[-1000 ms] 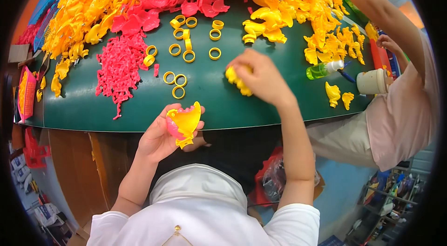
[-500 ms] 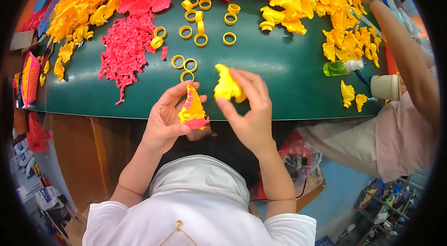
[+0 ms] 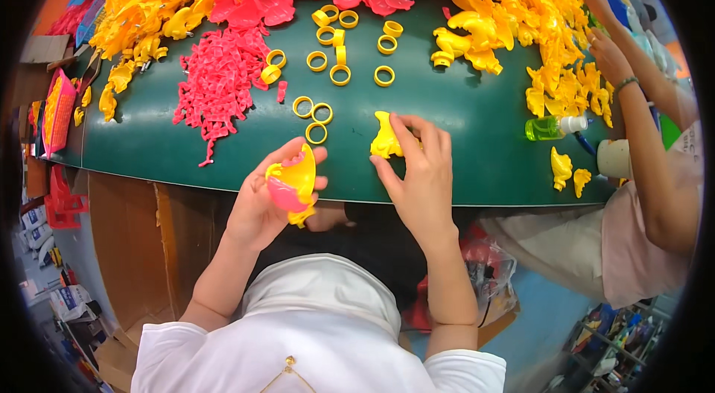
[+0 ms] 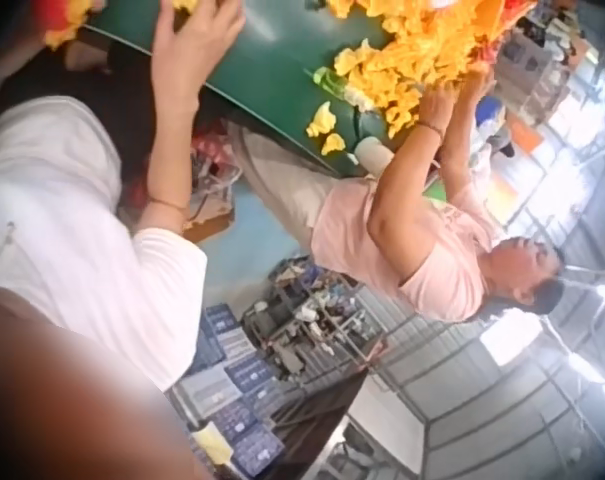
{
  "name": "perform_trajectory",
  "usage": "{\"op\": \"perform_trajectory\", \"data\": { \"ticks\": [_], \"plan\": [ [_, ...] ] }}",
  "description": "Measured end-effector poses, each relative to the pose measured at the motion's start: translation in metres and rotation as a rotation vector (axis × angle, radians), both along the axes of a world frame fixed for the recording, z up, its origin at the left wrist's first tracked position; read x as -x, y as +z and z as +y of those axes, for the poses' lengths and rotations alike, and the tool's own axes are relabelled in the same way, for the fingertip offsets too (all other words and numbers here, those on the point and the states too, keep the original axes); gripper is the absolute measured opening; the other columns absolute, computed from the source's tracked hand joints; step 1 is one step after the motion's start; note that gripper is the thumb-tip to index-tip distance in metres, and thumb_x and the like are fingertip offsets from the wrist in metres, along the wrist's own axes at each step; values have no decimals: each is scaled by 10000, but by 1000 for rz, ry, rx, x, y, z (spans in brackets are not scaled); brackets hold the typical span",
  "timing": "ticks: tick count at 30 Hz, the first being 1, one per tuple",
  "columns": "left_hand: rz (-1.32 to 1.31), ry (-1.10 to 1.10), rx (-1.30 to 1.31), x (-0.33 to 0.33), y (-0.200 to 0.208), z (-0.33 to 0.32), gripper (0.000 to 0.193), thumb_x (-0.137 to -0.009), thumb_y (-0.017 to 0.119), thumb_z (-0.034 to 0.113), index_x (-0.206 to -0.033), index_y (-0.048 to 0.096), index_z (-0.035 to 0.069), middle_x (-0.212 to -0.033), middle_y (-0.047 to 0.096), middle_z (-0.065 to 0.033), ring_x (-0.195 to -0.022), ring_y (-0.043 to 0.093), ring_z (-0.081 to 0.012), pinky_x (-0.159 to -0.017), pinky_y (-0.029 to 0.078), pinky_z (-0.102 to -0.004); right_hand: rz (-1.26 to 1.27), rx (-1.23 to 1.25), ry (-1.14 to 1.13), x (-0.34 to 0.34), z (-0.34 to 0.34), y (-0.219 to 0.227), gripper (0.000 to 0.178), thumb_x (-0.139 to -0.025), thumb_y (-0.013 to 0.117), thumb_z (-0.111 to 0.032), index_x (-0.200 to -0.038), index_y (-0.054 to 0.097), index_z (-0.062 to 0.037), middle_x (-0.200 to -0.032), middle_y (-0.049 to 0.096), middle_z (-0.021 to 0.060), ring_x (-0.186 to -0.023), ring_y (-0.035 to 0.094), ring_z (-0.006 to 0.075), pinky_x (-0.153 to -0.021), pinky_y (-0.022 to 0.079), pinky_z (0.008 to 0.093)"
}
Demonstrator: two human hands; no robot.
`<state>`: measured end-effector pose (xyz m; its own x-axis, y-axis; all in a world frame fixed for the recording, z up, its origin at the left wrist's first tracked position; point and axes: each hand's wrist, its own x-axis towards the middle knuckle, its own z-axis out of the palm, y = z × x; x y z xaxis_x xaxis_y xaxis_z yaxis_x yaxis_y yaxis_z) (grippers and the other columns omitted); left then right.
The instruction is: Assembling small yellow toy figures with pink and red components at a factory workbench.
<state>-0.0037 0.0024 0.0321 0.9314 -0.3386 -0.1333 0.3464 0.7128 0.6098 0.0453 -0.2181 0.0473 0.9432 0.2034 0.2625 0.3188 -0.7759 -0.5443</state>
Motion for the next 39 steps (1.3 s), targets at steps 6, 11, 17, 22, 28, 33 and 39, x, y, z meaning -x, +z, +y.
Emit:
{"op": "perform_trajectory", "data": {
  "ticks": [6, 11, 17, 22, 28, 33, 39],
  "plan": [
    [164, 7, 317, 12, -14, 21, 648, -891, 565, 527, -1380, 425, 126, -1408, 384, -269, -953, 607, -259, -828, 550, -326, -112, -46, 267, -58, 42, 48, 266, -824, 670, -102, -1079, 656, -31, -1033, 614, 108, -983, 556, 272, -856, 438, 356],
    [233, -12, 688, 20, -16, 38, 615, -950, 444, 523, -1410, 353, 126, -1439, 321, -285, -968, 602, -260, -857, 538, -334, 22, -255, 674, -125, 137, 54, 167, -843, 644, -96, -985, 689, -22, -874, 677, 109, -835, 633, 277, -747, 481, 367],
    [292, 73, 766, 26, -12, 54, 540, -943, 483, 502, -1326, 433, 124, -1409, 345, -303, -948, 616, -297, -845, 562, -354, -82, 84, 528, -182, 265, 29, 159, -812, 642, -172, -885, 717, -53, -874, 693, 152, -852, 666, 333, -763, 521, 433],
    [318, 124, 818, 28, -13, 72, 502, -935, 520, 481, -1256, 469, 98, -1412, 345, -287, -936, 627, -330, -818, 586, -369, -72, 191, 427, -194, 301, 13, 138, -775, 688, -209, -847, 723, -97, -843, 700, 132, -831, 674, 324, -726, 534, 442],
    [318, 142, 817, 31, -15, 76, 494, -950, 504, 467, -1243, 474, 70, -1429, 358, -190, -916, 629, -339, -782, 594, -368, -61, 443, 578, -158, 299, 26, 196, -723, 751, -265, -815, 719, -95, -818, 696, 112, -827, 672, 297, -701, 540, 427],
    [309, 75, 871, 26, -18, 69, 506, -965, 457, 483, -1227, 478, 51, -1399, 391, -161, -937, 616, -348, -754, 599, -380, 27, 282, 633, -161, 279, 35, 185, -730, 717, -215, -797, 700, -42, -787, 686, 138, -797, 666, 292, -690, 534, 401],
    [406, 102, 620, 23, -5, 65, 523, -997, 363, 485, -1235, 447, 28, -1331, 440, -137, -811, 648, -273, -675, 581, -308, 416, -520, 838, -138, 204, 65, 171, -837, 713, -145, -826, 653, 14, -712, 661, 47, -655, 623, 93, -627, 507, 229]
  ]
}}
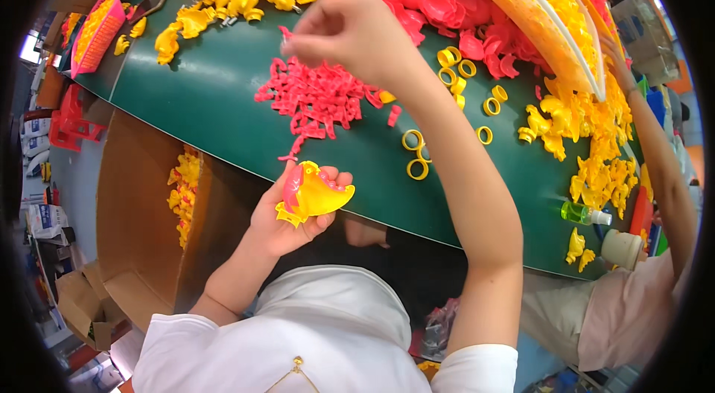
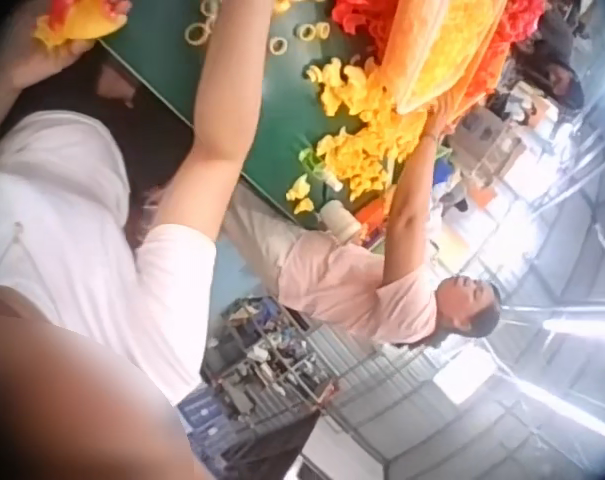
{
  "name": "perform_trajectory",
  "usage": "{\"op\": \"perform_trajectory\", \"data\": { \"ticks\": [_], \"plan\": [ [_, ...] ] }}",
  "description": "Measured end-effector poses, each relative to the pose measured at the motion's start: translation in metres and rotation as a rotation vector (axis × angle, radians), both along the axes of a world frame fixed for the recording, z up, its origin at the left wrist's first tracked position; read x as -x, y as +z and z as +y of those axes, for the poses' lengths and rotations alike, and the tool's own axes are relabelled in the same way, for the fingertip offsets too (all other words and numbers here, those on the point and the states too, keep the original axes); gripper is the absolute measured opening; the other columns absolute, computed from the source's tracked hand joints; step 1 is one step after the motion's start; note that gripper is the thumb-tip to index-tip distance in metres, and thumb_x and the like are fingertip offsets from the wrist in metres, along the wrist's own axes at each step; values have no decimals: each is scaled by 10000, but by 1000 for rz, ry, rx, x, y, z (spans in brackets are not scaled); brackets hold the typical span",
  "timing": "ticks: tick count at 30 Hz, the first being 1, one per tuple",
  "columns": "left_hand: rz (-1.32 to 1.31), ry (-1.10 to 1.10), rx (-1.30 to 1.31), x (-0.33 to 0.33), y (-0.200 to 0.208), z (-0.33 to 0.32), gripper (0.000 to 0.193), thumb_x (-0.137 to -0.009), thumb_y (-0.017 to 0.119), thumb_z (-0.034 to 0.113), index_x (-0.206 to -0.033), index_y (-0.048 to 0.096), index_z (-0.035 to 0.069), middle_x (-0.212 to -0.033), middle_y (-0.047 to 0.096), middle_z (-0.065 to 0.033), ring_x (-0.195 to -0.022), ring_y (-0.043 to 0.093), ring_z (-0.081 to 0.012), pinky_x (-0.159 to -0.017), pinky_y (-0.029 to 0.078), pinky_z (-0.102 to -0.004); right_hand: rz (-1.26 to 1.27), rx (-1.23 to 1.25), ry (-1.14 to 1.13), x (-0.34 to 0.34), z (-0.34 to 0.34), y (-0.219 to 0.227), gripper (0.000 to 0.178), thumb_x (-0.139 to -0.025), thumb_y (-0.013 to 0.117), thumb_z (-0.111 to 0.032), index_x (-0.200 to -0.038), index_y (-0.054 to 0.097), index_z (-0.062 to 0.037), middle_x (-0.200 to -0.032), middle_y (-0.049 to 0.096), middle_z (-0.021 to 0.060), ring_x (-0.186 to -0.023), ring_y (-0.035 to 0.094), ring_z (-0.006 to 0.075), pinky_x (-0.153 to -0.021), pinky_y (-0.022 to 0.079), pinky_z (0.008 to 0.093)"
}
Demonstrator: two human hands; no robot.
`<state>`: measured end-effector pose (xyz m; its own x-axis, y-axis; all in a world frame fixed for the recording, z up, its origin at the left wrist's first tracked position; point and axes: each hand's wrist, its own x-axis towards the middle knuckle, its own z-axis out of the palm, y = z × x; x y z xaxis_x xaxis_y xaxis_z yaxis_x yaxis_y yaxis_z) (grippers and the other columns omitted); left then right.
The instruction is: Assembling small yellow toy figures with pink and red components at a factory workbench.
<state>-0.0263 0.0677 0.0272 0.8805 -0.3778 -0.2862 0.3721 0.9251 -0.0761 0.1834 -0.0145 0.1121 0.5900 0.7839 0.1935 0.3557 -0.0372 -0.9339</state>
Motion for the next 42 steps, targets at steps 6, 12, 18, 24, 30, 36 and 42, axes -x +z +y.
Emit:
{"op": "perform_trajectory", "data": {
  "ticks": [6, 12, 18, 24, 30, 36, 42],
  "plan": [
    [-131, -170, -1, -8, -8, -10, 560, -1006, 351, 467, -1264, 462, -17, -1258, 540, -200, -942, 669, -375, -734, 606, -392, 586, -98, 33, 78, -106, -10, 114, -765, 696, 96, -866, 670, 49, -912, 634, 121, -808, 626, 143, -691, 543, 251],
    [-155, -220, -180, -12, -5, -28, 535, -1018, 360, 417, -1226, 488, -59, -1096, 623, -232, -910, 678, -377, -737, 605, -395, 468, 10, -85, 97, -133, -11, 150, -768, 699, 97, -911, 685, 55, -931, 632, 119, -843, 637, 153, -731, 556, 256],
    [-162, -280, -254, -13, 2, -38, 537, -1021, 362, 403, -1203, 494, -84, -1084, 621, -232, -877, 686, -364, -725, 606, -383, 453, 100, -78, 95, -150, -6, 131, -767, 712, 71, -894, 699, 41, -891, 642, 102, -821, 633, 144, -712, 558, 252],
    [-182, -317, -346, -17, 5, -43, 528, -1020, 369, 395, -1192, 504, -85, -1085, 616, -229, -872, 687, -354, -722, 607, -365, 389, 198, -67, 96, -154, 0, 125, -765, 713, 55, -887, 706, 26, -860, 645, 81, -774, 634, 135, -685, 549, 242],
    [-246, -385, -335, -16, 2, -43, 518, -1019, 384, 380, -1211, 504, -86, -1124, 603, -217, -886, 685, -348, -775, 596, -378, 167, 234, -103, 101, -157, -1, 67, -775, 706, 40, -837, 685, 30, -851, 644, 67, -763, 633, 127, -693, 547, 249],
    [-210, -537, -283, -14, 4, -51, 570, -957, 512, 395, -1245, 494, -96, -1229, 525, -266, -1018, 623, -397, -759, 585, -463, 451, 249, 45, 92, -166, -2, 189, -755, 715, 50, -875, 580, -5, -846, 605, 42, -824, 633, 130, -725, 550, 270],
    [-199, -546, -110, -7, -5, -64, 578, -956, 521, 388, -1323, 428, -48, -1406, 376, -247, -1185, 526, -378, -845, 550, -459, 598, 154, 71, 97, -178, -9, 330, -750, 732, 42, -1024, 555, -13, -926, 606, 59, -881, 634, 141, -786, 548, 291]
  ]
}}
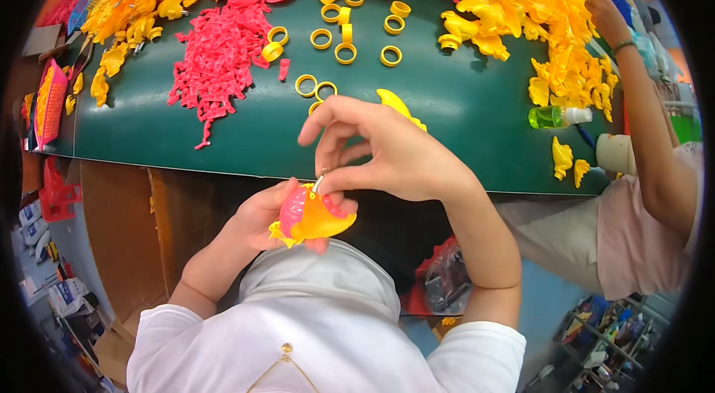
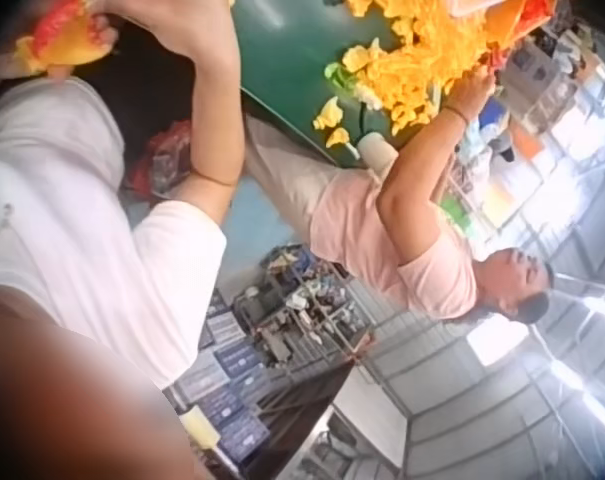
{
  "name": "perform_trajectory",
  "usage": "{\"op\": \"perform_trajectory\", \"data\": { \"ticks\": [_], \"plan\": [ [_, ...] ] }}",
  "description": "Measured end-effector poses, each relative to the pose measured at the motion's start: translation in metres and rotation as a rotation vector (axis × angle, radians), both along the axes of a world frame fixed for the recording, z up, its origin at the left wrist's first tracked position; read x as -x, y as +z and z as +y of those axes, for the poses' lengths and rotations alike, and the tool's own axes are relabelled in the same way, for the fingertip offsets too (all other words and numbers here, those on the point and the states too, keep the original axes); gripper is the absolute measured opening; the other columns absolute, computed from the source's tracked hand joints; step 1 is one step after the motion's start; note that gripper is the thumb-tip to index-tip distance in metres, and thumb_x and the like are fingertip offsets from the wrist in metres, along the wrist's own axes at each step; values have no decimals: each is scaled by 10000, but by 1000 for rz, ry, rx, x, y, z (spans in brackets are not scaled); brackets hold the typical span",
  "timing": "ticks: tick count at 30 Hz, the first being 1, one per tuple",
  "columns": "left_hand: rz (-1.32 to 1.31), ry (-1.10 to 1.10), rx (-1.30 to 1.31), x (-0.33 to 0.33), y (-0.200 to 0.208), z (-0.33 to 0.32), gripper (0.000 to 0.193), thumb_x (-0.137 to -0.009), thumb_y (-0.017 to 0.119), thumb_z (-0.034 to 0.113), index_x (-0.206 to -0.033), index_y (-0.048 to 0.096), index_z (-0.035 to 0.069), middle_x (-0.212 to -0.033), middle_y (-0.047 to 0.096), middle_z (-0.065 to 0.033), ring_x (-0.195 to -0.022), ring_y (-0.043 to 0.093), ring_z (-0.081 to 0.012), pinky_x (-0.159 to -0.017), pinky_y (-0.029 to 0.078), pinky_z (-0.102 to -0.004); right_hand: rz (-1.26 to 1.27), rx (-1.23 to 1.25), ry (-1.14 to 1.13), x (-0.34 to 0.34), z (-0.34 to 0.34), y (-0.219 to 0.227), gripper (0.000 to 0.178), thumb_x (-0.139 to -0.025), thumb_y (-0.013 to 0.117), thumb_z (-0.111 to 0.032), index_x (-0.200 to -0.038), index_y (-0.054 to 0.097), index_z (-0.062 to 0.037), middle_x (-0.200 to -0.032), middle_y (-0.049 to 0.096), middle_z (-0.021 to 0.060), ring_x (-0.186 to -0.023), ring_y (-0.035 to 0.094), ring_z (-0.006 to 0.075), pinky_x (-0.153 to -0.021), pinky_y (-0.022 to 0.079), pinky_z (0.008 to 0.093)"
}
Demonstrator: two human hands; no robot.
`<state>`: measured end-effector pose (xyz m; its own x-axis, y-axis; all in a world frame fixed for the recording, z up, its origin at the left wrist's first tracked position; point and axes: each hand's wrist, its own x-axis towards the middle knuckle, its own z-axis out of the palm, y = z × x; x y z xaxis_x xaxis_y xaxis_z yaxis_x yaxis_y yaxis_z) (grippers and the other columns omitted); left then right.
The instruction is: Assembling small yellow toy figures with pink and red components at a factory workbench.
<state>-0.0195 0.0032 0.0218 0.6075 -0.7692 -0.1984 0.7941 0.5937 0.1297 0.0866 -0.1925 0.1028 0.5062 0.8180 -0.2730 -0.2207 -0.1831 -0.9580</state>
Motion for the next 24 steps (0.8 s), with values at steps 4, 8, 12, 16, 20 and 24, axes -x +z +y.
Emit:
{"op": "perform_trajectory", "data": {
  "ticks": [4, 8, 12, 16, 20, 24],
  "plan": [
    [-111, 230, -120, -5, 6, -1, 566, -942, 564, 342, -1367, 402, 6, -1470, 309, -245, -1234, 495, -377, -952, 489, -449, -366, 100, -664, 15, -33, -12, 376, -823, 661, -7, -1186, 565, 9, -1123, 621, 112, -1020, 609, 182, -872, 503, 317],
    [-143, 334, -112, -7, 9, -2, 656, -908, 635, 246, -1422, 317, -9, -1449, 366, -217, -1275, 469, -353, -1037, 436, -411, -1166, 600, -711, 43, -23, -48, 510, -755, 757, -146, -1217, 582, -20, -1212, 583, 154, -1123, 528, 319, -946, 428, 394],
    [-222, 419, -162, -17, 14, -9, 750, -837, 721, 202, -1426, 309, -10, -1431, 400, -204, -1292, 461, -302, -1043, 432, -392, -1236, 622, -775, 46, -12, -76, 558, -733, 776, -132, -1234, 571, 5, -1178, 589, 153, -1038, 548, 312, -897, 445, 389],
    [-305, 468, -384, -21, 14, -11, 843, -782, 774, 219, -1439, 301, -15, -1457, 370, -213, -1305, 451, -294, -1066, 408, -417, -498, 39, -800, 64, -10, -47, 502, -812, 710, -100, -1263, 553, 54, -1162, 566, 124, -1084, 555, 193, -951, 428, 295],
    [-372, 508, -351, -17, 14, -17, 791, -791, 726, 69, -1449, 295, -17, -1496, 332, -179, -1346, 398, -248, -1077, 390, -354, -484, -25, -714, 82, 4, -41, 543, -829, 723, -135, -1297, 525, 57, -1215, 511, 132, -1116, 541, 196, -960, 427, 288],
    [-403, 491, -423, -17, 14, -17, 765, -784, 726, 53, -1435, 332, -19, -1498, 333, -173, -1353, 388, -239, -1084, 381, -352, -468, -72, -767, 85, 8, -49, 527, -844, 723, -166, -1284, 535, 54, -1195, 514, 128, -1111, 543, 192, -948, 448, 286]
  ]
}}
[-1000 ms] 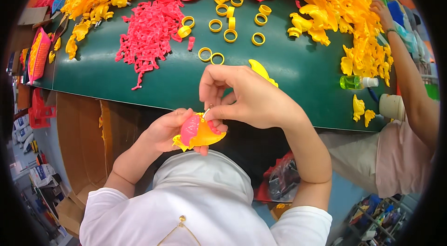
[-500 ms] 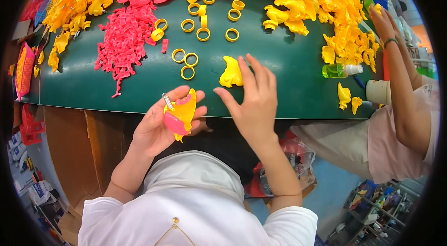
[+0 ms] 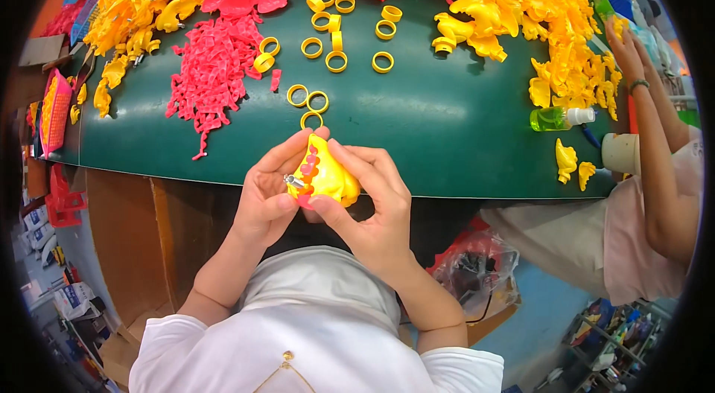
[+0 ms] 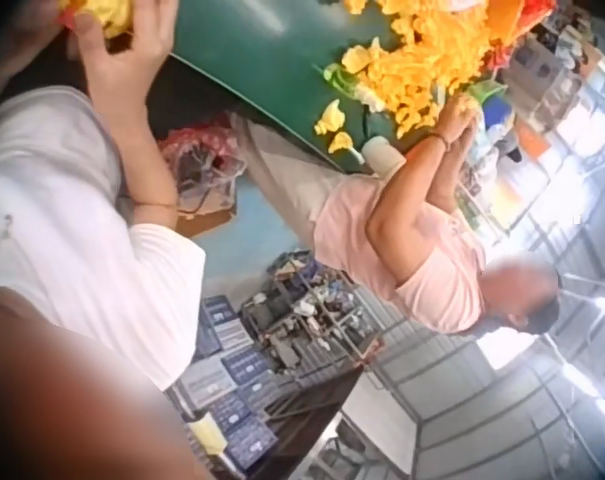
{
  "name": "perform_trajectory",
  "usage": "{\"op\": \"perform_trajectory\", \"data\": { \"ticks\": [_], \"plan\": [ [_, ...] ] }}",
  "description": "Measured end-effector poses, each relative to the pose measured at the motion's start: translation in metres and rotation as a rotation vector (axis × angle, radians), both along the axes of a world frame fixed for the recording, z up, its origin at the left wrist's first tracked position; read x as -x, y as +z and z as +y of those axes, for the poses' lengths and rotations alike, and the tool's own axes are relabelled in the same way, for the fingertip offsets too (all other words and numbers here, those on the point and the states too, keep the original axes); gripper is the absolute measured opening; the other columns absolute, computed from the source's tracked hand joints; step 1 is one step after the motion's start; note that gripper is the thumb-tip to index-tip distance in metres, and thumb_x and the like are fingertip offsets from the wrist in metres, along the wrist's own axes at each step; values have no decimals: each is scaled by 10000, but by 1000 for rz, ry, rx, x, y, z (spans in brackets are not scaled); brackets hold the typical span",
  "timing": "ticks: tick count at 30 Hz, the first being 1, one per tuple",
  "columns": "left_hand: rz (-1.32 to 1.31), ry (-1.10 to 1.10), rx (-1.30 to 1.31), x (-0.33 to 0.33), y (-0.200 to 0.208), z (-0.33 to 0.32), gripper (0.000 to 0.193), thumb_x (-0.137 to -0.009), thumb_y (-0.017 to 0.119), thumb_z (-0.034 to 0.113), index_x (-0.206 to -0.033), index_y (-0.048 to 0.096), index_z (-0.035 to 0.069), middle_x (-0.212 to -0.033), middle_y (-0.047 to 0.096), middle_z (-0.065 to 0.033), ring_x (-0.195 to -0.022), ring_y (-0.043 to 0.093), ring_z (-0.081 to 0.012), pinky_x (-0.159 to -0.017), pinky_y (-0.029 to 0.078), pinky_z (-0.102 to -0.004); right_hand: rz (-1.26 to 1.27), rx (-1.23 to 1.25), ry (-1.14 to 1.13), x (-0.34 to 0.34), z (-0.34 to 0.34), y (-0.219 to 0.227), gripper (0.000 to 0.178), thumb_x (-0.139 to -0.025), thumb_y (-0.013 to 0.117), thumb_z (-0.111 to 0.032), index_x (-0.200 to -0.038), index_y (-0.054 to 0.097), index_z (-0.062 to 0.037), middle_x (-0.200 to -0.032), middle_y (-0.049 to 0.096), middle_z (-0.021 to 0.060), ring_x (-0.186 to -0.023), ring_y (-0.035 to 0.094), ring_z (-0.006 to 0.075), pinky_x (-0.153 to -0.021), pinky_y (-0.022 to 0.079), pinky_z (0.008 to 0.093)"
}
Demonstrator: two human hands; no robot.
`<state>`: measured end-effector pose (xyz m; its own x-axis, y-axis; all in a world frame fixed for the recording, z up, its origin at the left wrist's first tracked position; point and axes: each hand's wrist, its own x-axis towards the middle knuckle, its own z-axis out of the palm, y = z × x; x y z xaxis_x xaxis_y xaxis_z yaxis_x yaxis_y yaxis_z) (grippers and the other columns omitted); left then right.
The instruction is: Assembling small yellow toy figures with pink and red components at a factory workbench.
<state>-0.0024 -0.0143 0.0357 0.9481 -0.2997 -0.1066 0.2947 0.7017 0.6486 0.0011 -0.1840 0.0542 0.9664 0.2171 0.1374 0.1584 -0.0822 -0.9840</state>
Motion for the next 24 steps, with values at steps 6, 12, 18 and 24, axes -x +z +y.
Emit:
{"op": "perform_trajectory", "data": {
  "ticks": [6, 12, 18, 24],
  "plan": [
    [-65, 17, -20, 1, -7, 1, 755, -785, 729, 56, -1429, 343, -27, -1494, 335, -184, -1351, 389, -246, -1093, 367, -365, 64, -137, -25, 0, 6, 0, 496, -816, 747, -122, -1255, 568, 24, -1162, 543, 136, -984, 620, 190, -811, 530, 279],
    [-113, -3, -10, -1, -8, 0, 749, -784, 719, 17, -1430, 342, -27, -1495, 326, -195, -1363, 372, -255, -1098, 359, -369, 51, -161, -13, 0, 4, -1, 523, -797, 766, -106, -1261, 561, 23, -1159, 532, 129, -1004, 619, 191, -836, 534, 283],
    [-170, -35, 30, -1, -13, 5, 702, -784, 693, -63, -1410, 377, -30, -1501, 296, -222, -1368, 359, -285, -1081, 392, -385, 57, -180, 47, -1, 2, -3, 549, -761, 791, -77, -1253, 568, 22, -1155, 531, 123, -1038, 614, 199, -881, 527, 296],
    [-215, -32, -30, 3, -8, 4, 677, -780, 694, -86, -1387, 395, -55, -1498, 291, -229, -1323, 416, -286, -1024, 463, -380, 126, -152, 72, 0, -6, 4, 582, -743, 816, -141, -1231, 565, 52, -1130, 537, 108, -1054, 574, 186, -882, 523, 290]
  ]
}}
